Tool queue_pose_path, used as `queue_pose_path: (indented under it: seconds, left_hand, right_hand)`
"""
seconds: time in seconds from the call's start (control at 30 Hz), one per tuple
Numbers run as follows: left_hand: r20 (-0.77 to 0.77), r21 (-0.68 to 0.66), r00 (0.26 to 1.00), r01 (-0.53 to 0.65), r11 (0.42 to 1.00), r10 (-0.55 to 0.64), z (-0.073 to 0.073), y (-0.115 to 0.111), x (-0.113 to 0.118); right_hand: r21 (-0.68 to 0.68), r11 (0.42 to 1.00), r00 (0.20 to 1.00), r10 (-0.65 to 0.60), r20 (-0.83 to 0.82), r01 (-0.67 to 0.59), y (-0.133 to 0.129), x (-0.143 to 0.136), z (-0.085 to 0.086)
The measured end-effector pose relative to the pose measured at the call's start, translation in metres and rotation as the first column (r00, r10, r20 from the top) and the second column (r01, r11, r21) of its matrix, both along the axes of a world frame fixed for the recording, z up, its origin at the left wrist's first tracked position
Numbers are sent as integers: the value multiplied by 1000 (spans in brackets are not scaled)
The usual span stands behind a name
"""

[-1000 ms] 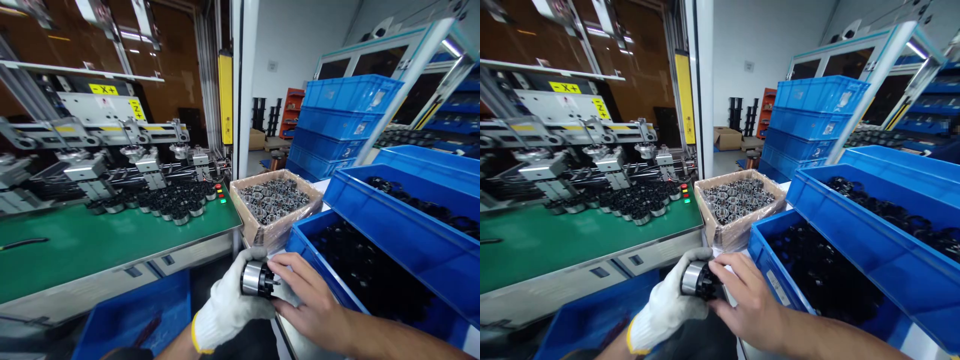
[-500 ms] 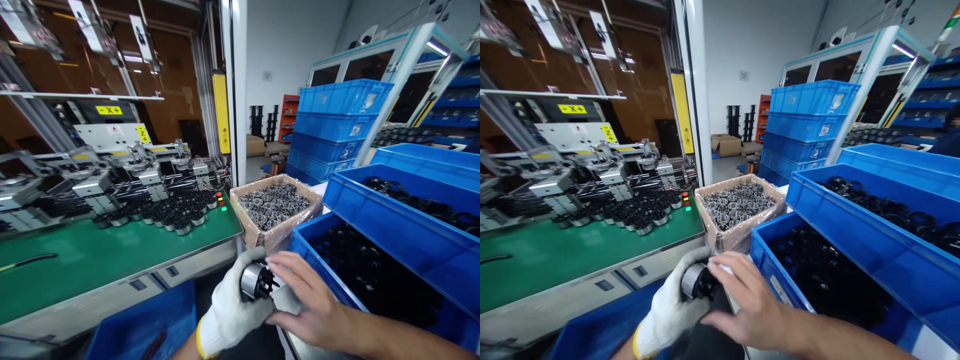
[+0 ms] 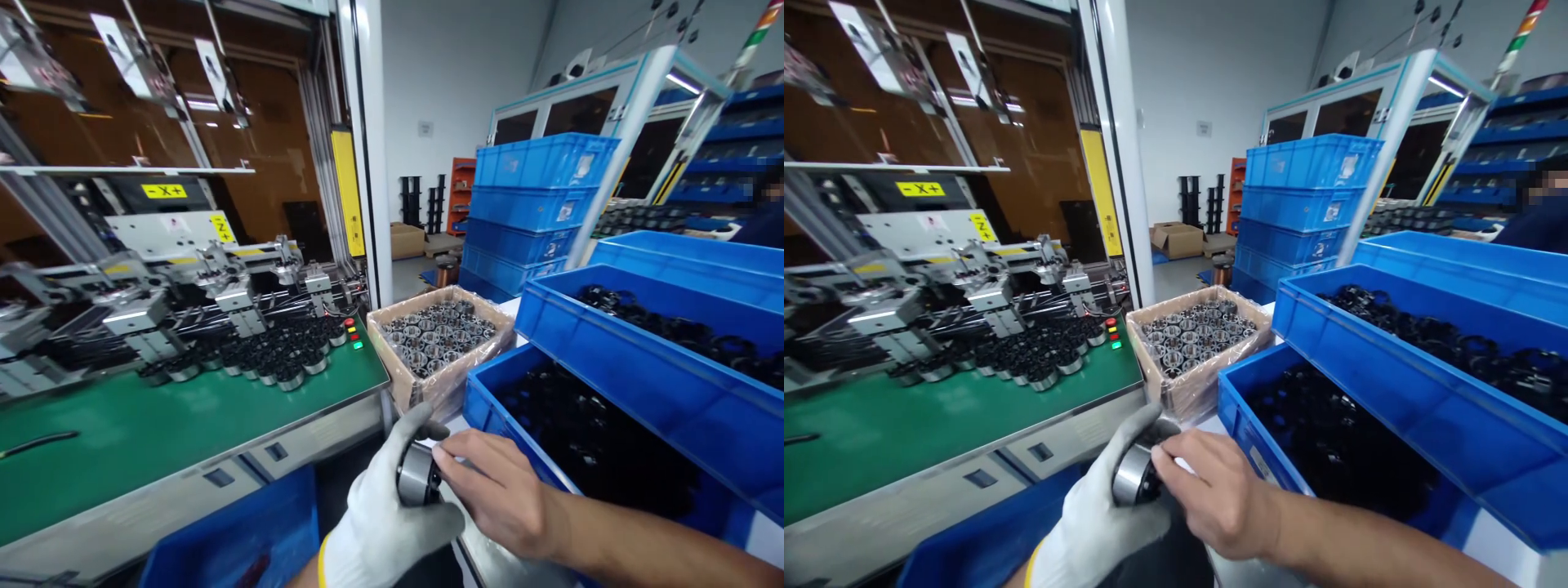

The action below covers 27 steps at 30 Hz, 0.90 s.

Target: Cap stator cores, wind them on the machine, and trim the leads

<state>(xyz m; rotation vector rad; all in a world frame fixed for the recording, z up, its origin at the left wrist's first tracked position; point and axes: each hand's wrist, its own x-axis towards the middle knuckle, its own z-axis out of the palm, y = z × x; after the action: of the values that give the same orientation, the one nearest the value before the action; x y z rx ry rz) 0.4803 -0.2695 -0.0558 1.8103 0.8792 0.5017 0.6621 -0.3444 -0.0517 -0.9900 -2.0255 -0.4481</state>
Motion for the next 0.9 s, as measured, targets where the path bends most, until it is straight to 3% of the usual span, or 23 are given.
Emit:
queue_pose_path:
  seconds: [0.07, 0.2, 0.33, 0.4, 0.5, 0.57, 0.63, 0.7, 0.8, 0.9]
  left_hand:
    - [49, 22, 998, -48, 999, 47, -4, -4, 5]
    - [68, 9, 998, -11, 1000, 10, -13, 1, 6]
    - [107, 51, 994, 7, 999, -13, -18, 20, 2]
    - [140, 101, 990, -34, 994, 19, -24, 25, 11]
    - [218, 236, 976, -61, 970, 9, -43, 15, 51]
    - [249, 285, 967, -14, 958, -60, -56, -1, 89]
    - [267, 234, 964, -59, 971, -6, -61, -16, 120]
    - [291, 140, 952, -138, 981, 93, -58, -23, 133]
    - [311, 73, 944, -142, 987, 112, -41, -9, 111]
    - [332, 52, 936, -146, 988, 120, -17, 17, 68]
  right_hand:
    - [11, 1000, 999, 22, 49, -23, -1, 2, 0]
    - [36, 999, 996, 16, 84, -19, 6, 6, -3]
    - [-20, 1000, 1000, -23, -1, 23, 13, 14, 5]
    - [-16, 998, 994, -66, -88, 65, 12, 20, 13]
    - [84, 978, 970, -172, -175, 188, 7, 25, 21]
    - [132, 964, 963, -209, -173, 233, 6, 26, 20]
    - [130, 963, 966, -215, -144, 234, 7, 25, 15]
    - [122, 967, 969, -209, -129, 225, 8, 26, 9]
    - [84, 971, 965, -207, -158, 222, 9, 26, 4]
    - [-90, 974, 942, -225, -250, 208, 8, 23, 3]
